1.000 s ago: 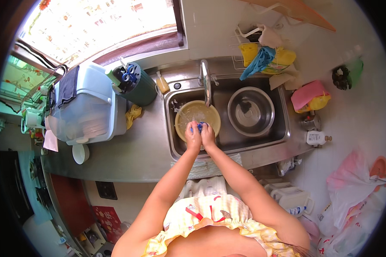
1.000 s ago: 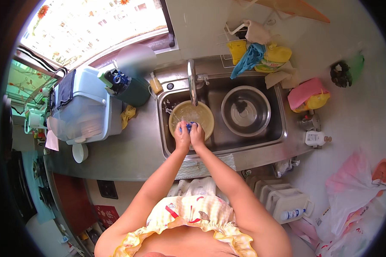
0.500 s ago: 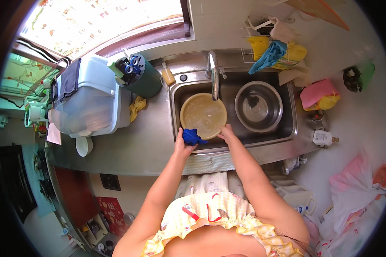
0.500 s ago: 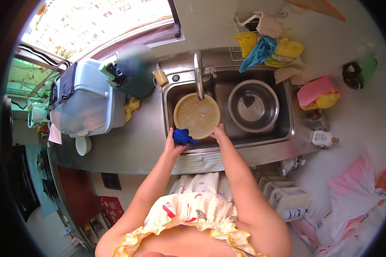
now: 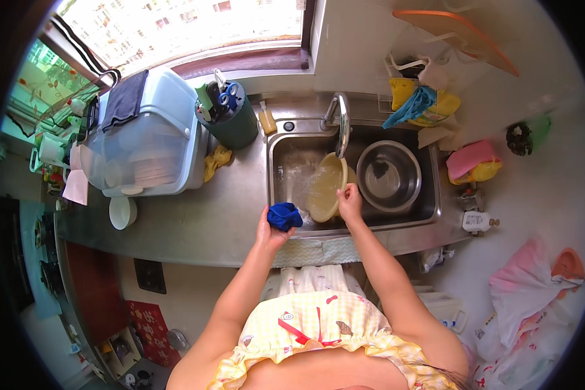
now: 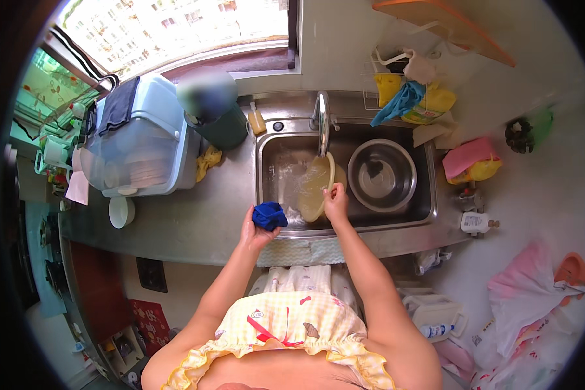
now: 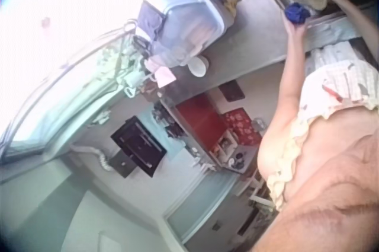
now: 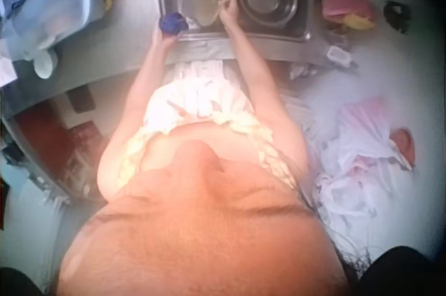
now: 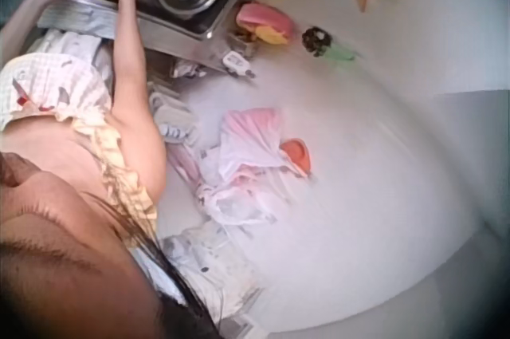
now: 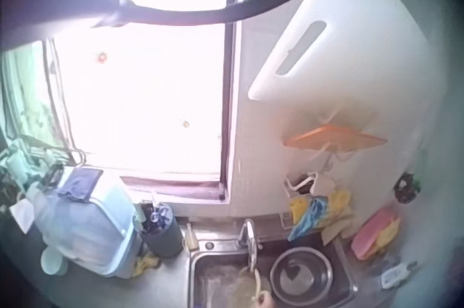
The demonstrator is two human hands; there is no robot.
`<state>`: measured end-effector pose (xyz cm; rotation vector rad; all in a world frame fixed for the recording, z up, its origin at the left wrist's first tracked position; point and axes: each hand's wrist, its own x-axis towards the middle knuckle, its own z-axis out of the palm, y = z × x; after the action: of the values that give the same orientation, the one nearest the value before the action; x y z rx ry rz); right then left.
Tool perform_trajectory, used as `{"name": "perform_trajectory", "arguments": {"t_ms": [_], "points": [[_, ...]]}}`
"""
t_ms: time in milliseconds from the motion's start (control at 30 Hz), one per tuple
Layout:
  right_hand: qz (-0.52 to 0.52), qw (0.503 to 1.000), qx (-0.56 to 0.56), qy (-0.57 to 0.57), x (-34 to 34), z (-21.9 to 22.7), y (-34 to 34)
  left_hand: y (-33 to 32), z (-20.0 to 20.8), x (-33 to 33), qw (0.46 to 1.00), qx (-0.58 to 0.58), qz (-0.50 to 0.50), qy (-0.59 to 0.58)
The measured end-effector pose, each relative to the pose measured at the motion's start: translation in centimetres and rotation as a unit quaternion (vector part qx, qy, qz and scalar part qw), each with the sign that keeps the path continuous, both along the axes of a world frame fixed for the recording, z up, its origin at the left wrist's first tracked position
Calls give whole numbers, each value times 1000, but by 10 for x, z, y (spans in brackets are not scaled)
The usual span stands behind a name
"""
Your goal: The person applies a light blue protective film to the kitchen wall above the stove using yellow tape. They smooth the film, cut the tape, and secure the edges. The person then cleans the countertop with a blue cloth and washes the cloth in the sink.
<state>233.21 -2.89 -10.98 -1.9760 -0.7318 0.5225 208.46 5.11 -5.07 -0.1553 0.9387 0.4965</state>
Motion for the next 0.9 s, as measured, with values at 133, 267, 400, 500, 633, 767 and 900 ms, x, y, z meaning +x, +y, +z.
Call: {"name": "perform_trajectory", "arguments": {"t_ms": [133, 267, 400, 500, 633, 767, 900], "points": [[100, 987, -45, -116, -25, 70, -3, -1, 10, -6, 1000, 3, 4, -17], [121, 969, -53, -210, -47, 100, -9, -1, 11, -11, 999, 9, 1, -51], [116, 940, -32, -320, -63, 108, -22, 3, 19, -7, 997, 23, -35, -65], [99, 930, -18, -353, -73, 115, -30, 5, 23, -7, 995, 39, -54, -69], [-42, 987, 19, -156, -59, 95, -33, 7, 23, -4, 995, 31, -59, -74], [-91, 982, 123, 108, -29, 16, -39, 3, 32, 11, 995, 26, -77, -53], [-54, 883, 54, 463, -13, -22, -40, -1, 42, 31, 995, 36, -56, -72]]}}
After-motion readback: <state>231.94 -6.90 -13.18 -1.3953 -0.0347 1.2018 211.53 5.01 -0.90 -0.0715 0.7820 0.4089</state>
